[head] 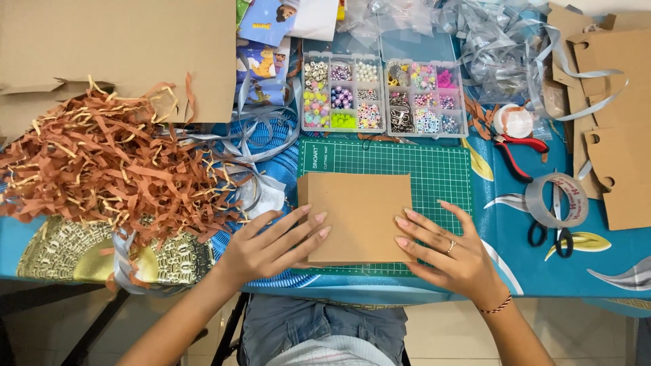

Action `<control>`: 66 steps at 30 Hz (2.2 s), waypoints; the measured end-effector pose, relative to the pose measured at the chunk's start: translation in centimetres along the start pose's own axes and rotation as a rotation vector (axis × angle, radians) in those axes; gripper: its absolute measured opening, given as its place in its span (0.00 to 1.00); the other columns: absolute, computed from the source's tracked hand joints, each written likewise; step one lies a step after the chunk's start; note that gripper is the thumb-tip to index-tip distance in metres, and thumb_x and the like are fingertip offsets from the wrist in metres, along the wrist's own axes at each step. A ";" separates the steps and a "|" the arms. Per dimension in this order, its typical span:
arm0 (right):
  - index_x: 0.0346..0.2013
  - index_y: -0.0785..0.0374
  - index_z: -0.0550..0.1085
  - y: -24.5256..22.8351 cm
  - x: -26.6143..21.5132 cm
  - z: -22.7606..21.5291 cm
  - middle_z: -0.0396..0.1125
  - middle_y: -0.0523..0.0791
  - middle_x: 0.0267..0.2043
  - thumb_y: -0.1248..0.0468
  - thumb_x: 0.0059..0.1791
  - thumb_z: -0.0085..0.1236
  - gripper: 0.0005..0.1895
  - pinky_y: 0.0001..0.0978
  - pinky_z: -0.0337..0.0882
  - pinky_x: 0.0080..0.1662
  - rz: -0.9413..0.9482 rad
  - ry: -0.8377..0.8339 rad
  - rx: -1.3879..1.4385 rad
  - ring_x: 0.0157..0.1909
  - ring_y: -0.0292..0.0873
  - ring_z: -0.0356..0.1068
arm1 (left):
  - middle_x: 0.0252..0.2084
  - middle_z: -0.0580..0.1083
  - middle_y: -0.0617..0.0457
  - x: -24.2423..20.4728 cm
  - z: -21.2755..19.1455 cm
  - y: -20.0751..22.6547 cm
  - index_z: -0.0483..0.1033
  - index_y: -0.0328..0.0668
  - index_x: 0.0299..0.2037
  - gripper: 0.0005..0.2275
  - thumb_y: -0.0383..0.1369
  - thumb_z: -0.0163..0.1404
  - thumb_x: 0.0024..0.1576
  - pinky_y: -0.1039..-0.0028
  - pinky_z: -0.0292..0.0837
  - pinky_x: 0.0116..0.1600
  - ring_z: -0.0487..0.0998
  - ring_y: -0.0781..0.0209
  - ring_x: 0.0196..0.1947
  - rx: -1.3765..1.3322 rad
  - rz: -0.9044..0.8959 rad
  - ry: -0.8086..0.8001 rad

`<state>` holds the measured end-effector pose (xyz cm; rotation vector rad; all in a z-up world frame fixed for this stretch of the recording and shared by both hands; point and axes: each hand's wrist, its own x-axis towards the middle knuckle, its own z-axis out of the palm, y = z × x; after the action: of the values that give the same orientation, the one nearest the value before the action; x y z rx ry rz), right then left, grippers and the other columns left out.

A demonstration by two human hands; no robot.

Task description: Assembling a cardboard gift box, filling it with shredded paper, and adding small gift items.

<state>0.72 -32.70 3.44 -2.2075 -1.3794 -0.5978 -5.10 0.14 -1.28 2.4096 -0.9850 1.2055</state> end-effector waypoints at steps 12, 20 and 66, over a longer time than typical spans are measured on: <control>0.42 0.47 0.82 0.2 -0.7 -0.7 0.76 0.38 0.57 0.55 0.43 0.69 0.13 0.61 0.61 0.66 0.086 -0.077 0.094 0.62 0.42 0.72 | 0.58 0.80 0.60 1.1 -2.8 -1.5 0.81 0.58 0.55 0.17 0.50 0.48 0.64 0.69 0.74 0.56 0.82 0.57 0.55 -0.100 -0.061 -0.070; 0.62 0.52 0.72 0.5 -2.3 -0.9 0.63 0.45 0.71 0.58 0.50 0.62 0.24 0.60 0.54 0.76 0.163 -0.261 0.307 0.76 0.51 0.59 | 0.68 0.71 0.58 1.3 -3.8 -1.6 0.71 0.50 0.65 0.17 0.24 0.52 0.67 0.66 0.78 0.54 0.77 0.49 0.65 -0.208 -0.070 -0.258; 0.50 0.50 0.57 -6.3 -3.1 4.6 0.59 0.52 0.62 0.37 0.54 0.47 0.25 0.50 0.72 0.60 0.922 0.528 0.787 0.65 0.53 0.65 | 0.48 0.83 0.53 -0.4 -2.4 4.7 0.77 0.46 0.43 0.11 0.40 0.57 0.55 0.72 0.76 0.51 0.82 0.62 0.47 -1.220 -1.666 -0.262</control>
<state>-5.68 -29.75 -1.02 -1.5867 -0.1672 -0.1906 -9.90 -1.85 -0.35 1.3860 0.3893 -0.3204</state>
